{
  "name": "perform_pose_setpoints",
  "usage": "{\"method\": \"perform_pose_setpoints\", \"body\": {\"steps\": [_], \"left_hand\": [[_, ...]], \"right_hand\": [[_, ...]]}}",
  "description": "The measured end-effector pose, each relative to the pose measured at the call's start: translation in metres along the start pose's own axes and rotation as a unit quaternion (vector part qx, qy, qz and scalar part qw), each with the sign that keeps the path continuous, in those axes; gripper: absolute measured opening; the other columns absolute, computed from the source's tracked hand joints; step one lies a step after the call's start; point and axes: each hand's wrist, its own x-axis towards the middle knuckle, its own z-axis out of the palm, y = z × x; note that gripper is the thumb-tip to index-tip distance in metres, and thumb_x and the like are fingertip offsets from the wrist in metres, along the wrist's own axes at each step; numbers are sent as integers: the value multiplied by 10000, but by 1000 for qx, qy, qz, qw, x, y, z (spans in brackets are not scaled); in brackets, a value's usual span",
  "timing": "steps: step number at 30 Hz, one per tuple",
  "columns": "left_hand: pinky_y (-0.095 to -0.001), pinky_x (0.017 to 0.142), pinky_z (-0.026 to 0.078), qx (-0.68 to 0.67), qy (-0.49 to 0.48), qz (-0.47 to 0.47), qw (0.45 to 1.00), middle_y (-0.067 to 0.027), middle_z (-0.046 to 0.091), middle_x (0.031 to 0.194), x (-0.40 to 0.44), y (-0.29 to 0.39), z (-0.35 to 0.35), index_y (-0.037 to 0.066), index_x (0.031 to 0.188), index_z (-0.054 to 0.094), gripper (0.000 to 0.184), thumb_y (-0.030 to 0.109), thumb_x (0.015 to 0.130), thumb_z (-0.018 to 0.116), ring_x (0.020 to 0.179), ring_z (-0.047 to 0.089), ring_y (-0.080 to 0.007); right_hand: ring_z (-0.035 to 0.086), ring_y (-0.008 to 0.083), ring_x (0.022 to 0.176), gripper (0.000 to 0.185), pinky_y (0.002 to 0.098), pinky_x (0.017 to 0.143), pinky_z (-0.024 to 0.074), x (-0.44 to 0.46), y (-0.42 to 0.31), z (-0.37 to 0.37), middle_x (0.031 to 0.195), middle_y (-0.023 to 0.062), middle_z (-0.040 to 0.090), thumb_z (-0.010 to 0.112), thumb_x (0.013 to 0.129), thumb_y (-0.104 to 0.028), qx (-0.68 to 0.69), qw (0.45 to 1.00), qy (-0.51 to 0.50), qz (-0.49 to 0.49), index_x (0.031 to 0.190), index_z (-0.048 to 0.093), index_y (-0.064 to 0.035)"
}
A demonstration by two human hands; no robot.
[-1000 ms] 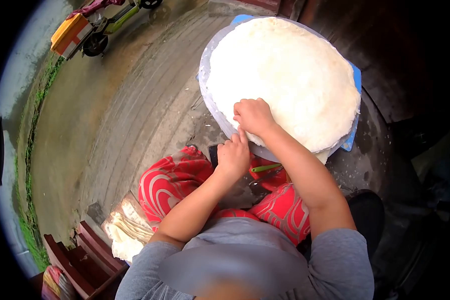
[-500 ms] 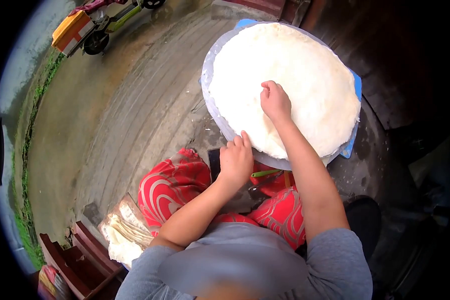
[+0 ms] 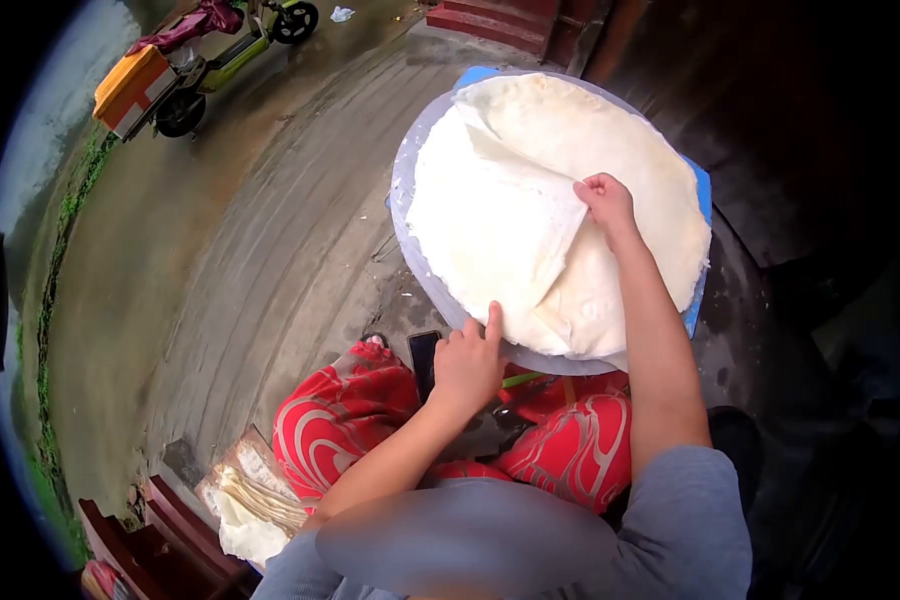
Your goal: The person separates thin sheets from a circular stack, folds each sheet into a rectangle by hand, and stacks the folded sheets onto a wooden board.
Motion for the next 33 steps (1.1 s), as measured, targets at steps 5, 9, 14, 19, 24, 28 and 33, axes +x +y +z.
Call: {"method": "perform_pose_setpoints", "body": {"steps": [5, 9, 14, 19, 24, 28, 33], "left_hand": [[-381, 605, 473, 25, 25, 16, 999, -118, 556, 900, 0, -1, 3, 61, 1375, 355, 818, 353, 705, 724, 712, 602, -253], [-370, 604, 475, 32, -25, -3, 999, -107, 559, 879, 4, 6, -5, 34, 1368, 354, 818, 372, 716, 714, 694, 601, -250], [-369, 594, 479, -2, -26, -2, 1000, -115, 579, 852, 13, 10, -4, -11, 1321, 392, 763, 349, 726, 707, 707, 614, -247], [-358, 602, 486, -28, -32, -15, 999, -130, 590, 806, 21, 11, -18, -20, 1235, 472, 656, 331, 731, 702, 726, 623, -245], [-351, 675, 503, -189, 69, 83, 976, -140, 619, 845, 26, 19, -16, -33, 1144, 526, 521, 328, 798, 670, 804, 627, -237], [-378, 841, 500, -739, -316, -125, 582, -181, 588, 1101, 25, 41, -9, -69, 1178, 475, 644, 513, 903, 469, 992, 600, -265], [-501, 1026, 374, -880, -379, -242, 151, -224, 533, 1210, 21, 85, -13, -84, 1243, 398, 886, 707, 850, 331, 1166, 504, -343]], "right_hand": [[544, 132, 878, 455, 264, 762, 465, 14, 25, -15, 1025, 63, 572, 685, 686, -91, -63, 995, 44, 56, 1115, 538, -53], [386, 277, 1281, 846, 358, 1045, 341, 39, -14, 36, 1373, 166, 414, 751, 658, -238, -168, 974, -1, -149, 1379, 343, -67], [468, 302, 1212, 911, 357, 991, 392, 65, -70, 101, 1298, 188, 490, 786, 649, -406, -303, 938, -36, -164, 1368, 345, -60], [614, 214, 897, 443, 337, 806, 467, 86, -70, 81, 992, 116, 652, 620, 842, -357, -213, 972, -85, -50, 1141, 583, -32], [598, 138, 890, 365, 286, 771, 474, 20, -72, -38, 1036, 47, 631, 551, 919, -300, 103, 994, 27, -2, 1159, 563, -26], [605, 144, 907, 304, 278, 796, 481, -63, -90, -120, 1031, 48, 628, 556, 927, -243, 246, 959, 111, -88, 1118, 566, -7], [612, 143, 921, 235, 286, 832, 476, -156, -113, -178, 1016, 57, 643, 530, 946, -212, 248, 935, 163, -194, 1075, 585, -23]]}}
